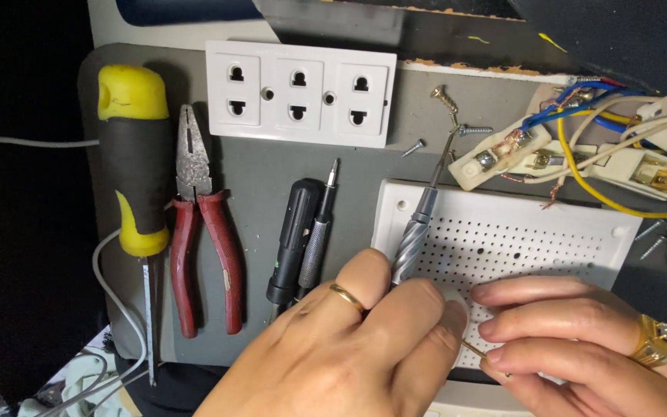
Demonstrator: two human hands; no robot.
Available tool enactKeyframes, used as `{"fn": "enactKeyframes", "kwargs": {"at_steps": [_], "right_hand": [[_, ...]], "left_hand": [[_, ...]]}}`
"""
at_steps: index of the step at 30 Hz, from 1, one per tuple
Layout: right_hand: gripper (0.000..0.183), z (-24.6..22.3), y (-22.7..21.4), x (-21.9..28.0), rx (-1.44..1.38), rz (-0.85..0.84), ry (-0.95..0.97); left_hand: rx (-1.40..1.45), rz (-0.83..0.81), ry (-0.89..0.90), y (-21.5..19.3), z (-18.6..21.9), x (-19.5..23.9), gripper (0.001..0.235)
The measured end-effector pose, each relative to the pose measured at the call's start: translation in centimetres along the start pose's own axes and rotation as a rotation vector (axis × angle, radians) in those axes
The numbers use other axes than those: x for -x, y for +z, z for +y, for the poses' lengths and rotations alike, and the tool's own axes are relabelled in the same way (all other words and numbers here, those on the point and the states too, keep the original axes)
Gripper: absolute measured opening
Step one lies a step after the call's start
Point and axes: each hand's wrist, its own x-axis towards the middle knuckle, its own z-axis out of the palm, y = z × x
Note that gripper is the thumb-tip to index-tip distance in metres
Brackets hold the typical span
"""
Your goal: The person assembles a white electrical panel by placing a switch module onto a perforated board and securing it with screws. They use a screwdriver to tighten the screws and adjust the module's position.
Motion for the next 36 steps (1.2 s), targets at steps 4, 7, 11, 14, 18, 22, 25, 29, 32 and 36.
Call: {"fn": "enactKeyframes", "kwargs": {"at_steps": [4, 7, 11, 14, 18, 22, 25, 29, 32, 36], "right_hand": [[0.009, -0.5, 0.1, -0.2, 0.013, 0.009, 0.022], [0.007, -0.8, 0.2, -0.2, 0.010, 0.018, 0.054], [0.007, -0.8, 0.1, -0.3, 0.057, -0.021, 0.027], [0.008, -0.4, 0.2, 0.1, 0.108, -0.056, -0.037], [0.007, -0.9, 0.6, 0.4, 0.159, -0.061, -0.011], [0.010, -1.7, 0.6, -0.5, 0.175, -0.095, -0.027], [0.009, -2.4, 0.9, -1.4, 0.166, 0.043, -0.046], [0.009, -2.8, 0.8, -1.2, 0.127, 0.009, -0.018], [0.012, -3.2, 0.7, -1.0, 0.142, 0.032, -0.014], [0.015, -2.9, 0.5, -0.5, 0.080, 0.044, -0.075]], "left_hand": [[0.029, -0.026, -0.028, -0.1, 0.0, -0.1, 0.012], [0.009, -0.004, -0.012, 0.0, -0.1, -0.1, 0.019], [0.051, -0.016, -0.063, 0.2, 0.0, -0.1, 0.014], [0.098, -0.038, -0.112, 0.1, 0.0, 0.0, 0.014], [0.071, -0.018, -0.074, 0.1, 0.0, -0.1, 0.014], [0.067, -0.080, -0.049, -0.6, 0.1, -0.2, 0.014], [0.013, -0.083, 0.004, -0.8, -0.3, -0.1, 0.020], [0.175, -0.077, 0.126, -2.6, -0.5, 0.3, 0.021], [0.299, -0.068, 0.209, -3.6, -0.4, 0.5, 0.033], [0.327, -0.117, 0.294, -4.0, -0.3, 0.9, 0.041]]}}
